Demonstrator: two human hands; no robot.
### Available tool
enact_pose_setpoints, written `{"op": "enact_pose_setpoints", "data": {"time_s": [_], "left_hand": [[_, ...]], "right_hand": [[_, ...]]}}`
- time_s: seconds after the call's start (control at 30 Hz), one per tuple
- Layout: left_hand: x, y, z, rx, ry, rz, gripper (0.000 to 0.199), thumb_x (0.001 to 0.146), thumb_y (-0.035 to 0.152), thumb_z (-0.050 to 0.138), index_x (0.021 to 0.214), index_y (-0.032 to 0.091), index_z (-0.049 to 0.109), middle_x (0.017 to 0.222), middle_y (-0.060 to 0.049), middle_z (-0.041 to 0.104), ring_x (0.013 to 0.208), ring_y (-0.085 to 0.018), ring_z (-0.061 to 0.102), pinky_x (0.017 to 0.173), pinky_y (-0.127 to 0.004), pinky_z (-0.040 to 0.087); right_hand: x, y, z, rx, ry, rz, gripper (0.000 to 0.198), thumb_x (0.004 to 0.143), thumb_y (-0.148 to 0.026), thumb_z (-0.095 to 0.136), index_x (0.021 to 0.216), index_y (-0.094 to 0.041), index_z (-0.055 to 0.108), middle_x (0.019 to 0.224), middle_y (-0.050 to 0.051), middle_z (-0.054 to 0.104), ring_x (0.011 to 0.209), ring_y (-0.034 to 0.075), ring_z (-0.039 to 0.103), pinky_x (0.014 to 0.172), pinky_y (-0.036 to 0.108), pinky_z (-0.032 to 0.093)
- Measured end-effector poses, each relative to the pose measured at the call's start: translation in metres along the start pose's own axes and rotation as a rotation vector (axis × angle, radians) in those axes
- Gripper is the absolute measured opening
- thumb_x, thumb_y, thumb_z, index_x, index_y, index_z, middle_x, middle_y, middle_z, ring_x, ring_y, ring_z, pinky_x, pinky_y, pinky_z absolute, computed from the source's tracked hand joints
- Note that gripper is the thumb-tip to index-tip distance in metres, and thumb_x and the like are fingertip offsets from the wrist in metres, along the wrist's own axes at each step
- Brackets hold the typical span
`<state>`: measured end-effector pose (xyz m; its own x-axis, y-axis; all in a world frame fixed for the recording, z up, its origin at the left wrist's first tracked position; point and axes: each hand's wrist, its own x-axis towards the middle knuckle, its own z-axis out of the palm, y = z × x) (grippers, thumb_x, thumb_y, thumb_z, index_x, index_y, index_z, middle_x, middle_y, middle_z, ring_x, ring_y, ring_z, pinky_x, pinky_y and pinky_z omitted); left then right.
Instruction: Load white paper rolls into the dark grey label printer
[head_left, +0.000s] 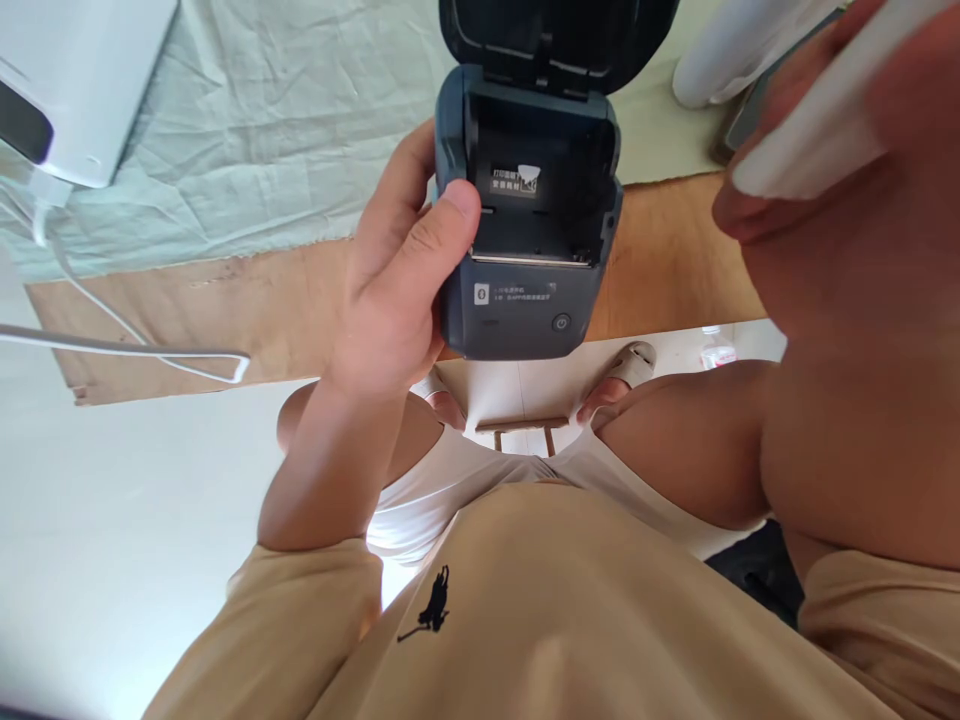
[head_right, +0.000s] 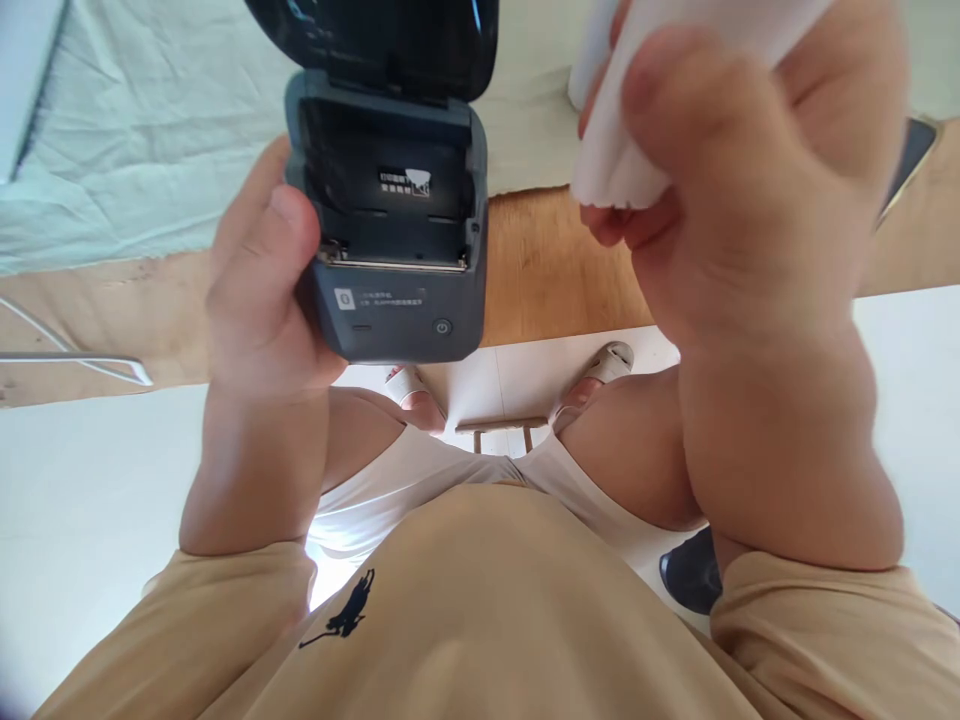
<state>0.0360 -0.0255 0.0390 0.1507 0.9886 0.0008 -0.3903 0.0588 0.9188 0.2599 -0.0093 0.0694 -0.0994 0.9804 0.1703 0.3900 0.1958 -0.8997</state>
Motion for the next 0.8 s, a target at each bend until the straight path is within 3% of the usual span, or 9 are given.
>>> {"op": "enact_pose_setpoints", "data": {"time_s": [0.07, 0.2, 0.27, 0.37, 0.47, 0.6, 0.7, 0.77, 0.8], "left_hand": [[0.002, 0.004, 0.005, 0.033, 0.046, -0.046, 0.040, 0.099, 0.058, 0.057, 0.120, 0.026, 0.068, 0.103, -0.003, 0.075, 0.097, -0.016, 0.073, 0.075, -0.029, 0.057], [0.010, 0.011, 0.011, 0.072, 0.133, -0.117, 0.058, 0.094, 0.071, 0.055, 0.138, 0.033, 0.060, 0.119, -0.005, 0.075, 0.127, -0.025, 0.070, 0.100, -0.041, 0.061], [0.015, 0.012, 0.013, 0.071, 0.138, -0.125, 0.060, 0.094, 0.071, 0.055, 0.140, 0.034, 0.058, 0.122, -0.006, 0.074, 0.130, -0.026, 0.069, 0.103, -0.043, 0.061], [0.018, 0.014, 0.014, 0.068, 0.132, -0.125, 0.060, 0.094, 0.071, 0.055, 0.141, 0.034, 0.058, 0.124, -0.006, 0.074, 0.132, -0.026, 0.068, 0.104, -0.044, 0.062], [0.019, 0.017, 0.015, 0.067, 0.128, -0.125, 0.060, 0.094, 0.071, 0.055, 0.141, 0.034, 0.058, 0.124, -0.006, 0.074, 0.132, -0.026, 0.068, 0.105, -0.044, 0.062], [0.019, 0.019, 0.015, 0.070, 0.129, -0.121, 0.060, 0.094, 0.071, 0.056, 0.141, 0.034, 0.058, 0.124, -0.006, 0.074, 0.132, -0.026, 0.069, 0.104, -0.044, 0.062], [0.020, 0.020, 0.014, 0.071, 0.135, -0.119, 0.060, 0.094, 0.070, 0.056, 0.140, 0.034, 0.058, 0.123, -0.006, 0.074, 0.131, -0.026, 0.069, 0.104, -0.044, 0.062], [0.020, 0.021, 0.014, 0.070, 0.139, -0.119, 0.059, 0.094, 0.070, 0.056, 0.140, 0.034, 0.059, 0.122, -0.006, 0.075, 0.131, -0.026, 0.069, 0.104, -0.044, 0.062], [0.019, 0.021, 0.014, 0.069, 0.140, -0.119, 0.059, 0.094, 0.070, 0.056, 0.140, 0.034, 0.059, 0.122, -0.006, 0.075, 0.131, -0.026, 0.069, 0.104, -0.044, 0.062]], "right_hand": [[0.002, 0.009, 0.006, 0.020, 0.115, -0.072, 0.042, 0.089, -0.048, 0.057, 0.109, -0.012, 0.063, 0.091, 0.007, 0.057, 0.072, 0.003, 0.050, 0.064, 0.024, 0.043], [0.004, 0.017, 0.009, -0.303, 0.142, -0.161, 0.052, 0.082, -0.061, 0.066, 0.094, -0.010, 0.069, 0.102, 0.008, 0.063, 0.103, 0.010, 0.060, 0.098, 0.028, 0.048], [0.005, 0.018, 0.010, -0.404, 0.117, -0.145, 0.057, 0.081, -0.061, 0.066, 0.106, -0.011, 0.071, 0.109, 0.007, 0.064, 0.104, 0.009, 0.060, 0.099, 0.026, 0.049], [0.006, 0.017, 0.012, -0.498, 0.034, -0.100, 0.059, 0.084, -0.042, 0.063, 0.137, -0.018, 0.062, 0.119, 0.002, 0.065, 0.090, 0.003, 0.054, 0.097, 0.020, 0.052], [0.006, 0.015, 0.015, -0.567, -0.045, -0.073, 0.062, 0.087, -0.031, 0.055, 0.149, -0.024, 0.054, 0.131, -0.001, 0.062, 0.094, 0.003, 0.056, 0.106, 0.020, 0.052], [0.005, 0.014, 0.017, -0.566, -0.004, -0.157, 0.059, 0.085, -0.039, 0.062, 0.141, -0.020, 0.061, 0.136, 0.002, 0.061, 0.117, 0.010, 0.064, 0.111, 0.022, 0.053], [0.005, 0.021, 0.007, -0.484, 0.131, -0.234, 0.058, 0.097, -0.056, 0.048, 0.132, -0.013, 0.066, 0.133, 0.007, 0.062, 0.123, 0.013, 0.065, 0.112, 0.025, 0.052], [0.007, 0.032, -0.009, -0.344, 0.249, -0.162, 0.062, 0.102, -0.062, 0.039, 0.131, -0.014, 0.066, 0.135, 0.006, 0.061, 0.130, 0.012, 0.062, 0.114, 0.022, 0.049], [0.008, 0.039, -0.020, -0.239, 0.256, -0.090, 0.064, 0.099, -0.066, 0.046, 0.138, -0.017, 0.062, 0.142, 0.004, 0.057, 0.144, 0.013, 0.054, 0.120, 0.018, 0.046]]}}
